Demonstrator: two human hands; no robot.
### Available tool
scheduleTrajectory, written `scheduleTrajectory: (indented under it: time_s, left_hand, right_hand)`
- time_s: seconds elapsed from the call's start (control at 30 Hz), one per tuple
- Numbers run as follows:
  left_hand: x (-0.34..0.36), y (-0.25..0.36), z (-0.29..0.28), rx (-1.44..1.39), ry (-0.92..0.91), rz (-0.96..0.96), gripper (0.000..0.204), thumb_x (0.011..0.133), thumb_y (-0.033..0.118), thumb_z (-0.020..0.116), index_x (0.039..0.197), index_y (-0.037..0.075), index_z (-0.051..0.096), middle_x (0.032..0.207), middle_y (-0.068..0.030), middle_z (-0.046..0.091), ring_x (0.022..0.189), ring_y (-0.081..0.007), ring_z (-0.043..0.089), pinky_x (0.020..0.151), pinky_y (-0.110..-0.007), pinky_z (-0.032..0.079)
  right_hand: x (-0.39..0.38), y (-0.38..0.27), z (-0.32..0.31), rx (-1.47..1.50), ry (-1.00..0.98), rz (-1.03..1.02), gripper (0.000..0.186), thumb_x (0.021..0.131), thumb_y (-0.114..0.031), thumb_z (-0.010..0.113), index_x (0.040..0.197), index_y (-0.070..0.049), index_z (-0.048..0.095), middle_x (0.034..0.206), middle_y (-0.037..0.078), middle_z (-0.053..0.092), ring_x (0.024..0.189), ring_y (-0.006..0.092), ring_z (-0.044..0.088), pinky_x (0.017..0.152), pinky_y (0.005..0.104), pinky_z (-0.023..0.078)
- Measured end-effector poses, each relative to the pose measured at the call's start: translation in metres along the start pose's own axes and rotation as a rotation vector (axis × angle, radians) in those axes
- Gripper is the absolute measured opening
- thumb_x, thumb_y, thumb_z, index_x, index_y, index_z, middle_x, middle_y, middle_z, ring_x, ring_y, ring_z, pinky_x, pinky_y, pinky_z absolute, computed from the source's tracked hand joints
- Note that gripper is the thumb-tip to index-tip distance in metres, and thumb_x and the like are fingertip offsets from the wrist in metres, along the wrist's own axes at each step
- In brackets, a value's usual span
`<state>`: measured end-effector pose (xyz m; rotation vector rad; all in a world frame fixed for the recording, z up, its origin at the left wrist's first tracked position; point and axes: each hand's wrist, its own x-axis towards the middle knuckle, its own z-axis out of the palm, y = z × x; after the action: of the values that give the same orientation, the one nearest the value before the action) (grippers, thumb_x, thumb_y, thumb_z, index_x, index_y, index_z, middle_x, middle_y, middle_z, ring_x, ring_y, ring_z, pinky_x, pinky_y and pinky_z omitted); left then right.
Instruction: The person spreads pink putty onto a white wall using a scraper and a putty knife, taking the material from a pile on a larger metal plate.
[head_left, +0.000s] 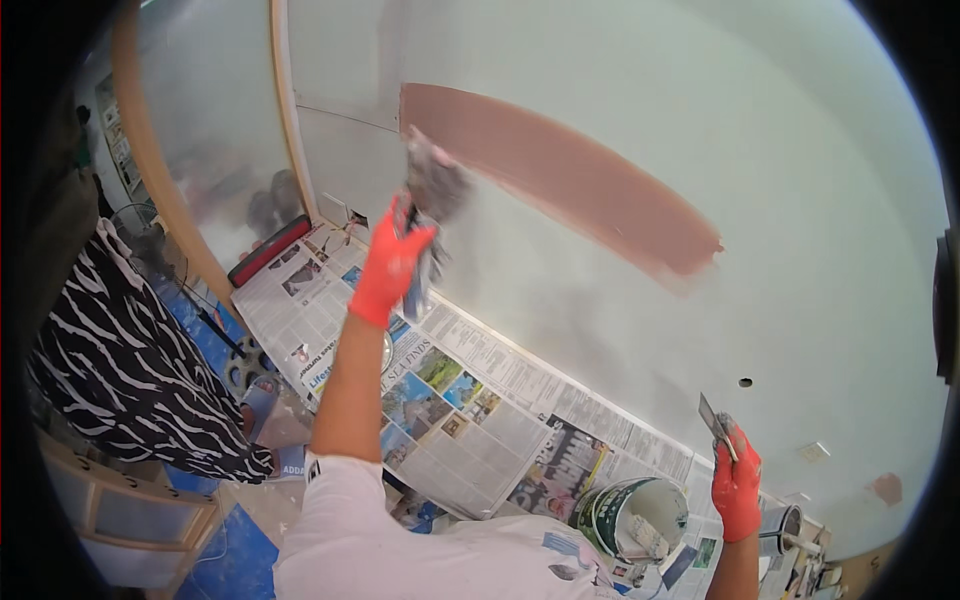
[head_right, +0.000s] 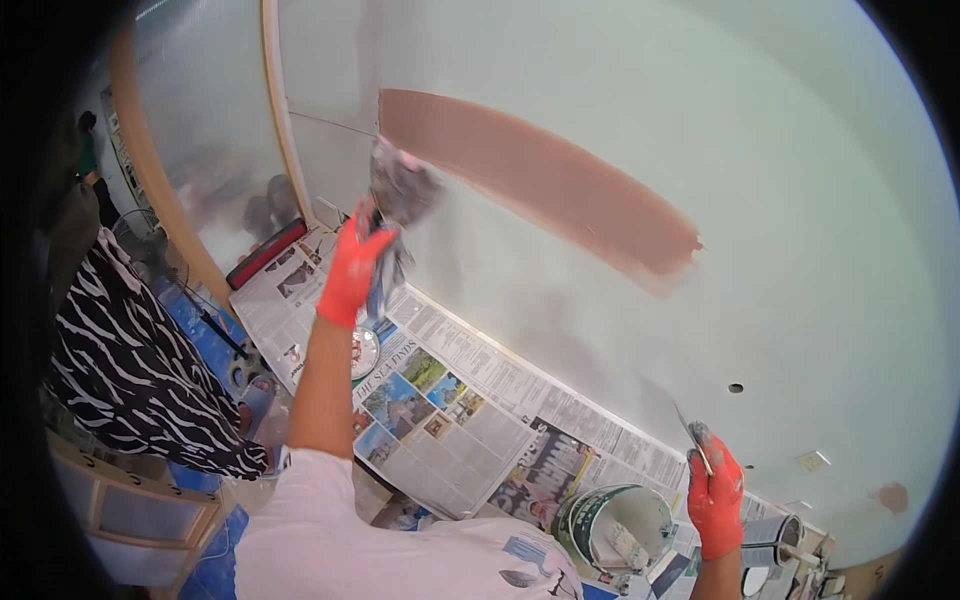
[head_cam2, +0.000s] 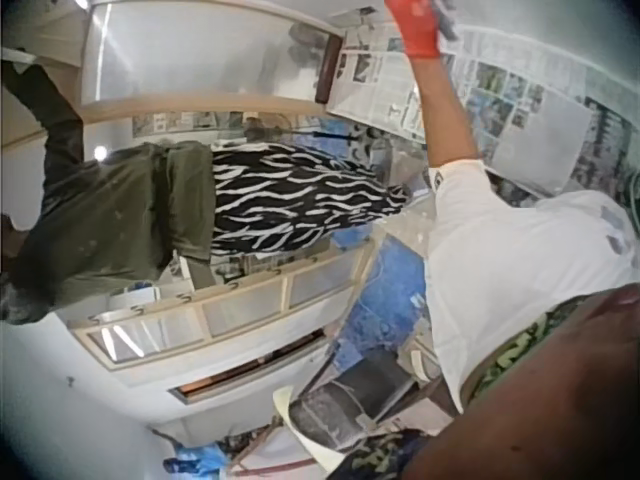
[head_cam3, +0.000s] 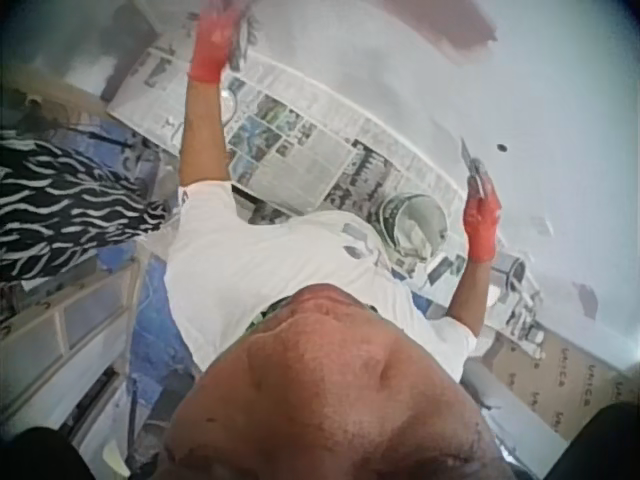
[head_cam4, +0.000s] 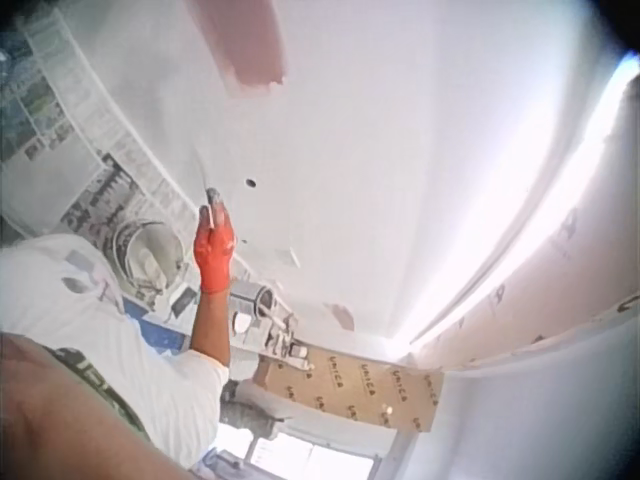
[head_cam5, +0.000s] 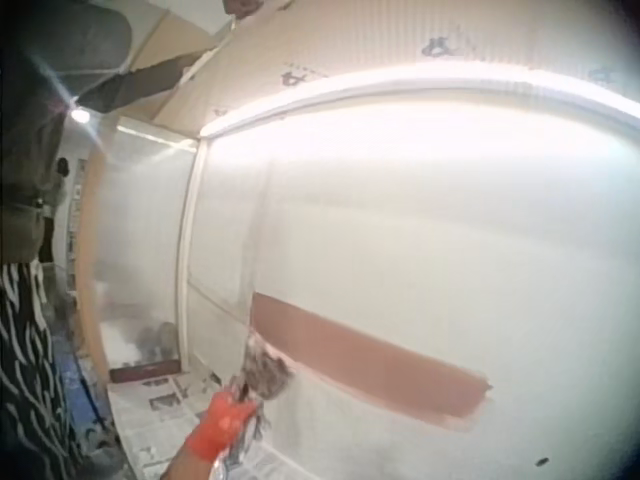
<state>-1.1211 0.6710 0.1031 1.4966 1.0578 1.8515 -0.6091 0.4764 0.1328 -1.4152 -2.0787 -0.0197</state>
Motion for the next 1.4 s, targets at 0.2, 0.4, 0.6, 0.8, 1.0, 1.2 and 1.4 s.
scheduleTrajectory:
  time_s: [0.2, 0.4, 0.6, 0.8, 1.0, 1.2, 1.4]
  left_hand:
    - [0.108, -0.023, -0.027, 0.406, 0.162, -0.176, 0.061, 0.082, 0.012, 0.056, 0.14, 0.002, 0.042, 0.077, -0.0117, 0.061, 0.062, -0.0215, 0.062, 0.06, -0.036, 0.054]
    - [0.139, -0.01, -0.008, 0.448, 0.09, -0.252, 0.064, 0.082, 0.015, 0.055, 0.143, 0.003, 0.04, 0.084, -0.0159, 0.063, 0.067, -0.026, 0.065, 0.063, -0.039, 0.055]
    - [0.176, -0.033, 0.006, 0.658, 0.175, -0.11, 0.072, 0.085, 0.021, 0.06, 0.146, -0.004, 0.034, 0.131, -0.0299, 0.054, 0.122, -0.0361, 0.055, 0.099, -0.039, 0.046]
    - [0.139, -0.012, -0.003, 0.195, -0.04, -0.286, 0.07, 0.088, 0.011, 0.062, 0.15, 0.002, 0.03, 0.103, -0.0182, 0.064, 0.073, -0.0261, 0.066, 0.066, -0.04, 0.057]
    - [0.16, -0.011, -0.045, 0.147, 0.054, -0.287, 0.062, 0.089, 0.007, 0.06, 0.146, 0.001, 0.036, 0.093, -0.0139, 0.062, 0.053, -0.0239, 0.061, 0.052, -0.039, 0.055]
    - [0.192, -0.02, -0.041, 0.274, 0.042, -0.222, 0.061, 0.089, 0.009, 0.061, 0.144, 0.0, 0.038, 0.099, -0.0134, 0.064, 0.066, -0.021, 0.063, 0.058, -0.035, 0.054]
    - [0.197, -0.015, -0.031, 0.227, -0.039, -0.227, 0.077, 0.085, 0.014, 0.068, 0.149, -0.004, 0.03, 0.109, -0.0129, 0.064, 0.082, -0.0175, 0.062, 0.069, -0.033, 0.052]
  right_hand:
    - [-0.017, 0.018, 0.015, 0.006, 0.023, 0.091, 0.032, 0.092, 0.003, 0.057, 0.124, 0.003, 0.057, 0.112, 0.024, 0.066, 0.1, 0.0401, 0.066, 0.086, 0.0405, 0.052]
    - [-0.031, 0.03, 0.019, -0.003, 0.058, 0.195, 0.031, 0.094, -0.001, 0.056, 0.125, 0.003, 0.057, 0.113, 0.025, 0.066, 0.101, 0.0398, 0.066, 0.088, 0.0405, 0.052]
    - [-0.034, 0.038, 0.025, 0.003, 0.06, 0.244, 0.03, 0.095, -0.003, 0.057, 0.125, 0.004, 0.057, 0.114, 0.025, 0.066, 0.103, 0.0398, 0.065, 0.09, 0.0408, 0.051]
    - [-0.035, 0.05, 0.034, 0.012, 0.07, 0.218, 0.03, 0.097, -0.004, 0.056, 0.126, 0.004, 0.057, 0.117, 0.025, 0.065, 0.105, 0.0393, 0.065, 0.091, 0.04, 0.051]
    - [-0.03, 0.048, 0.037, 0.087, 0.048, 0.284, 0.031, 0.099, -0.009, 0.054, 0.128, 0.004, 0.057, 0.118, 0.024, 0.065, 0.108, 0.0343, 0.064, 0.094, 0.0373, 0.049]
    - [-0.042, 0.049, 0.036, 0.092, 0.07, 0.306, 0.031, 0.097, -0.005, 0.057, 0.127, 0.004, 0.057, 0.117, 0.025, 0.065, 0.107, 0.0382, 0.065, 0.092, 0.0384, 0.05]
    - [-0.059, 0.06, 0.039, 0.166, 0.084, 0.395, 0.031, 0.099, -0.007, 0.054, 0.128, 0.003, 0.057, 0.118, 0.024, 0.065, 0.105, 0.0371, 0.065, 0.091, 0.0378, 0.05]
